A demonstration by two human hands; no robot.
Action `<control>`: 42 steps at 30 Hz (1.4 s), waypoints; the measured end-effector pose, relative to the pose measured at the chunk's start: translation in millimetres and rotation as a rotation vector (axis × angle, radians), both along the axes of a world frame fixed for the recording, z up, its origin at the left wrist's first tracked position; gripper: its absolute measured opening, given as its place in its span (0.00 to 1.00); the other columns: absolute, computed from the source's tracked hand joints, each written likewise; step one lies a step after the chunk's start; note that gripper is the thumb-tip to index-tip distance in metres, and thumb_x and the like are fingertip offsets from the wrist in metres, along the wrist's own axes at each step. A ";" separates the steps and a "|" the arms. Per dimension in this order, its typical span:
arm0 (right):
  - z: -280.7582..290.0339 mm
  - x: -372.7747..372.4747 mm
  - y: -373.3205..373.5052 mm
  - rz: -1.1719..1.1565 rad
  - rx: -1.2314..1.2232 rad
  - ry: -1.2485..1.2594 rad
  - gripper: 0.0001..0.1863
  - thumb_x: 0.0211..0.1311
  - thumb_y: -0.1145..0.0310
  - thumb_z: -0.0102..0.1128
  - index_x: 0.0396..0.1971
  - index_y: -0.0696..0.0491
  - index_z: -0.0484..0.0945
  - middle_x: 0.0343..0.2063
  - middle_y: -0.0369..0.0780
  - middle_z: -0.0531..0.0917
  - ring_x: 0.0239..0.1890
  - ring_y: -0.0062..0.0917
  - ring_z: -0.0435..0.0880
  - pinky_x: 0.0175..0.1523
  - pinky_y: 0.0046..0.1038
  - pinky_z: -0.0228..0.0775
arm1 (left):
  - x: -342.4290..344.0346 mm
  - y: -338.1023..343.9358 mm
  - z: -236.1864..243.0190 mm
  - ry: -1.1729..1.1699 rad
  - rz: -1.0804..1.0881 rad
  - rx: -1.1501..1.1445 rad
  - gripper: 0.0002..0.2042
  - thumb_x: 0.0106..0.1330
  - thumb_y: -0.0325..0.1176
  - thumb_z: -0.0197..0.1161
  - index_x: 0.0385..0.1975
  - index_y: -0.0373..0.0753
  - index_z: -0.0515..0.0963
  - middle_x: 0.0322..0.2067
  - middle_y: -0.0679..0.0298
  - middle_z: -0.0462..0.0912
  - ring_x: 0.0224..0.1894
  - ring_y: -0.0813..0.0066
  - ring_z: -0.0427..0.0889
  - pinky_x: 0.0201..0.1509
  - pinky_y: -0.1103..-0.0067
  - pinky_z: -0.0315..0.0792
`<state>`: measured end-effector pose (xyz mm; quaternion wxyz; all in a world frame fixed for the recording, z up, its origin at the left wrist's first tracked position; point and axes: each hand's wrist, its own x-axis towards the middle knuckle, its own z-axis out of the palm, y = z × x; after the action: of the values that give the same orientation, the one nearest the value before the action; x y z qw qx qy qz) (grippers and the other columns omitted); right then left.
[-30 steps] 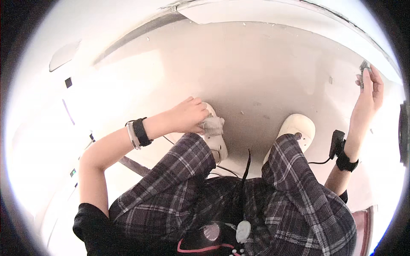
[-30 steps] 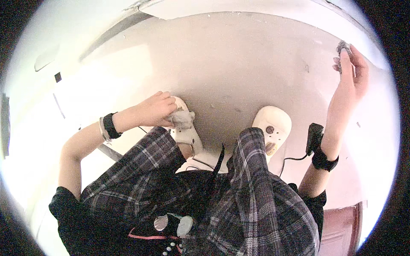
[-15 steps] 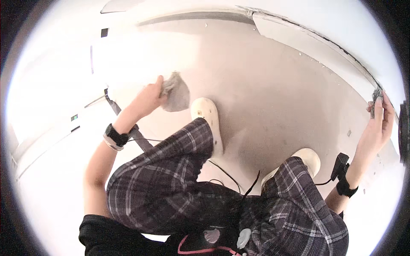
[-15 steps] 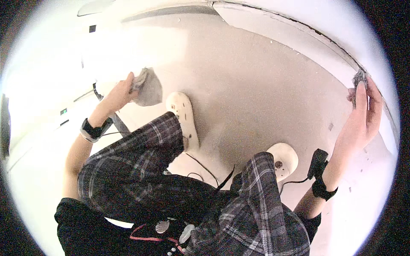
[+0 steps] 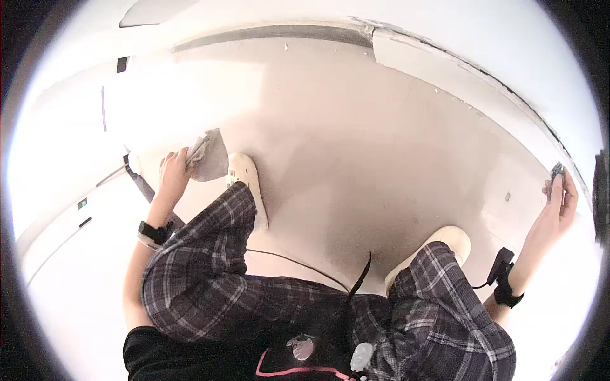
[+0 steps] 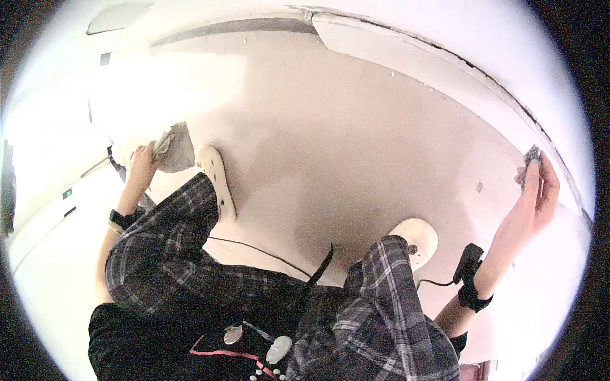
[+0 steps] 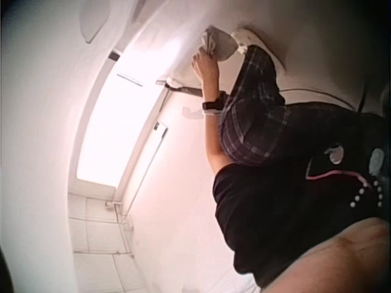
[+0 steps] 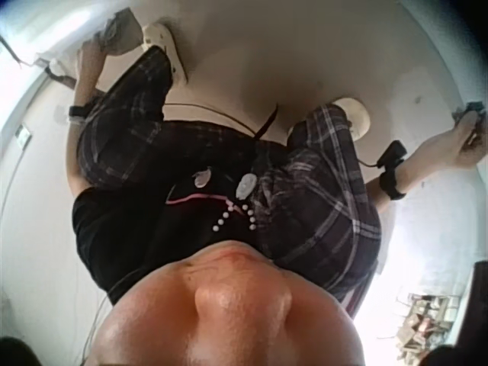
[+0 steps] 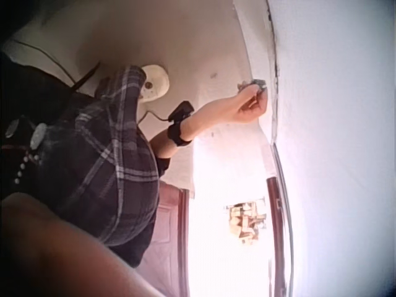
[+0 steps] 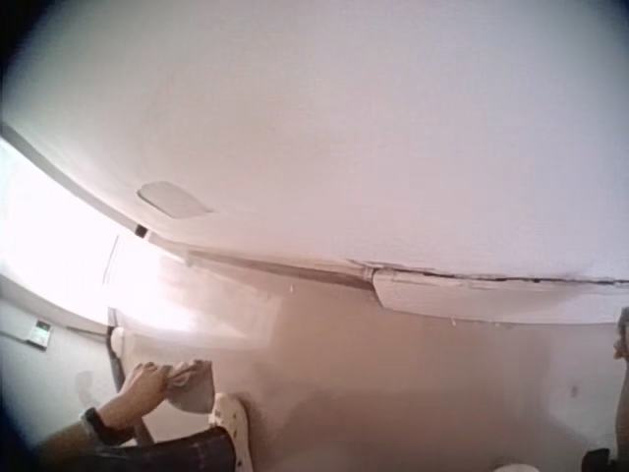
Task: The person is sanding the edge of a wall or ceiling molding using an abrasive pad to remove peeling paint or smooth the surface.
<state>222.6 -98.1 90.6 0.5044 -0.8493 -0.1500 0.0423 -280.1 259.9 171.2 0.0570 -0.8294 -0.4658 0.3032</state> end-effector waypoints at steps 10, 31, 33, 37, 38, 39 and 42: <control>-8.7 -13.2 -3.5 -0.058 -0.233 -0.062 0.14 0.64 0.71 0.53 0.47 0.61 0.73 0.44 0.44 0.78 0.47 0.23 0.77 0.53 0.23 0.67 | -13.4 34.7 -45.7 -0.473 0.104 -0.294 0.17 0.48 0.17 0.56 0.40 0.33 0.69 0.33 0.48 0.74 0.37 0.48 0.75 0.38 0.68 0.69; 46.3 -160.2 39.5 0.254 -0.719 0.099 0.10 0.58 0.75 0.57 0.41 0.58 0.76 0.32 0.38 0.81 0.34 0.20 0.77 0.40 0.21 0.69 | 34.2 126.2 -142.8 -0.740 -0.398 -0.787 0.15 0.53 0.23 0.52 0.43 0.40 0.69 0.37 0.55 0.76 0.37 0.52 0.78 0.40 0.65 0.74; 68.4 -181.2 74.0 0.347 -0.725 0.022 0.08 0.56 0.78 0.58 0.37 0.59 0.77 0.30 0.39 0.80 0.32 0.20 0.78 0.38 0.21 0.69 | 51.0 117.8 -156.2 -0.738 -0.484 -0.844 0.15 0.54 0.24 0.53 0.43 0.40 0.69 0.37 0.55 0.76 0.37 0.53 0.79 0.40 0.65 0.74; 80.5 -226.4 131.4 0.565 -0.625 0.017 0.11 0.52 0.79 0.61 0.38 0.59 0.78 0.34 0.42 0.80 0.35 0.25 0.79 0.39 0.23 0.71 | 65.9 97.5 -159.5 -0.801 -0.664 -0.938 0.16 0.55 0.26 0.56 0.45 0.40 0.68 0.38 0.56 0.76 0.38 0.54 0.79 0.41 0.66 0.75; 82.7 -238.0 148.9 0.600 -0.616 0.050 0.12 0.52 0.80 0.62 0.38 0.59 0.77 0.34 0.42 0.80 0.35 0.25 0.79 0.39 0.23 0.71 | 68.1 94.4 -157.0 -0.754 -0.688 -0.959 0.17 0.55 0.26 0.57 0.46 0.40 0.67 0.39 0.56 0.76 0.39 0.55 0.79 0.42 0.67 0.76; 79.3 -249.8 167.2 0.638 -0.594 0.087 0.12 0.51 0.80 0.62 0.38 0.58 0.77 0.34 0.42 0.80 0.35 0.24 0.79 0.39 0.23 0.72 | 64.9 95.5 -154.0 -0.763 -0.687 -0.953 0.17 0.55 0.26 0.57 0.46 0.40 0.67 0.39 0.56 0.76 0.39 0.55 0.79 0.42 0.67 0.76; 63.1 -267.3 198.4 0.879 -0.433 0.182 0.12 0.51 0.79 0.63 0.37 0.58 0.78 0.36 0.41 0.79 0.35 0.25 0.79 0.39 0.22 0.71 | 57.6 96.7 -147.8 -0.800 -0.713 -0.983 0.17 0.55 0.26 0.57 0.46 0.40 0.67 0.40 0.57 0.76 0.40 0.56 0.79 0.42 0.67 0.76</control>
<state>-44.7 100.3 153.6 0.2617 -0.7839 -0.4370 0.3551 -222.5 356.6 23.4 -0.4017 -0.9079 0.0377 0.1139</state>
